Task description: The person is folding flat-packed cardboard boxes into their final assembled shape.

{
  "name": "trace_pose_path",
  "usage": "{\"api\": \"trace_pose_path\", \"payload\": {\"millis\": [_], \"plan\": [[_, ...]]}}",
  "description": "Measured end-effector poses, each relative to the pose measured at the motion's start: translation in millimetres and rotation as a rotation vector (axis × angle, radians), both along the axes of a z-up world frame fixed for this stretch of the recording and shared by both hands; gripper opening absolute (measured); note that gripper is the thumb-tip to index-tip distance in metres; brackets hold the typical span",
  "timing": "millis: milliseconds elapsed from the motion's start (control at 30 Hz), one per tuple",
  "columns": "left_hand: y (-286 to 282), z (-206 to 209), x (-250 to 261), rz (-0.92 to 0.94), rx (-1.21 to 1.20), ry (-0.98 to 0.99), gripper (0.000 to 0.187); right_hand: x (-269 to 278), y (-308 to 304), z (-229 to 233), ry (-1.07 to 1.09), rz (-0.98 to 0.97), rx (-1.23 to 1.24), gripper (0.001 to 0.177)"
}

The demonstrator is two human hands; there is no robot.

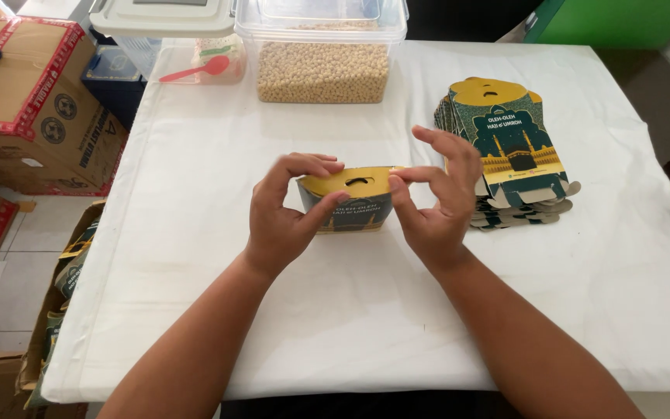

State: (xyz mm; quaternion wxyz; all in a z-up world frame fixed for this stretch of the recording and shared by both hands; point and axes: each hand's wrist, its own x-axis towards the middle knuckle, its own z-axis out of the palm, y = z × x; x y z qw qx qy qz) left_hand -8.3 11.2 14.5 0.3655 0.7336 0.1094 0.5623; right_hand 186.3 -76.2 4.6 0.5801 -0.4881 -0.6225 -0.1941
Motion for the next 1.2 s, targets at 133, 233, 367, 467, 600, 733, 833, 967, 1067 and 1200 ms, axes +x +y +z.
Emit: {"api": "trace_pose_path", "payload": {"millis": [133, 233, 367, 467, 600, 733, 833, 967, 1067, 1200], "plan": [[7, -7, -2, -0.203, -0.176, -0.020, 0.048, -5, 2, 1, 0.219, 0.145, -0.116, 0.027], [12, -10, -6, -0.377, -0.396, 0.087, 0.067, 3, 11, -16, 0.399, 0.368, -0.329, 0.048], [10, 1, -10, -0.537, -0.666, 0.333, 0.084, 10, 22, -30, 0.671, 0.808, -0.646, 0.090], [12, 5, -11, -0.539, -0.706, 0.403, 0.094, 14, 26, -34, 0.679, 0.842, -0.713, 0.100], [13, 5, -9, -0.536, -0.723, 0.414, 0.095, 14, 25, -35, 0.682, 0.821, -0.738, 0.101], [17, -3, -6, -0.524, -0.725, 0.414, 0.093, 15, 26, -41, 0.691, 0.781, -0.748, 0.101], [21, -16, 2, -0.376, -0.657, 0.424, 0.058, 21, 29, -55, 0.590, 0.666, -0.703, 0.070], [17, -13, 7, -0.234, -0.731, 0.402, 0.055, 18, 31, -52, 0.661, 0.581, -0.720, 0.044], [9, 7, 9, -0.192, -0.787, 0.437, 0.066, 15, 31, -42, 0.711, 0.556, -0.739, 0.036], [3, 16, 10, -0.204, -0.827, 0.464, 0.071, 15, 31, -45, 0.760, 0.537, -0.780, 0.039]]}}
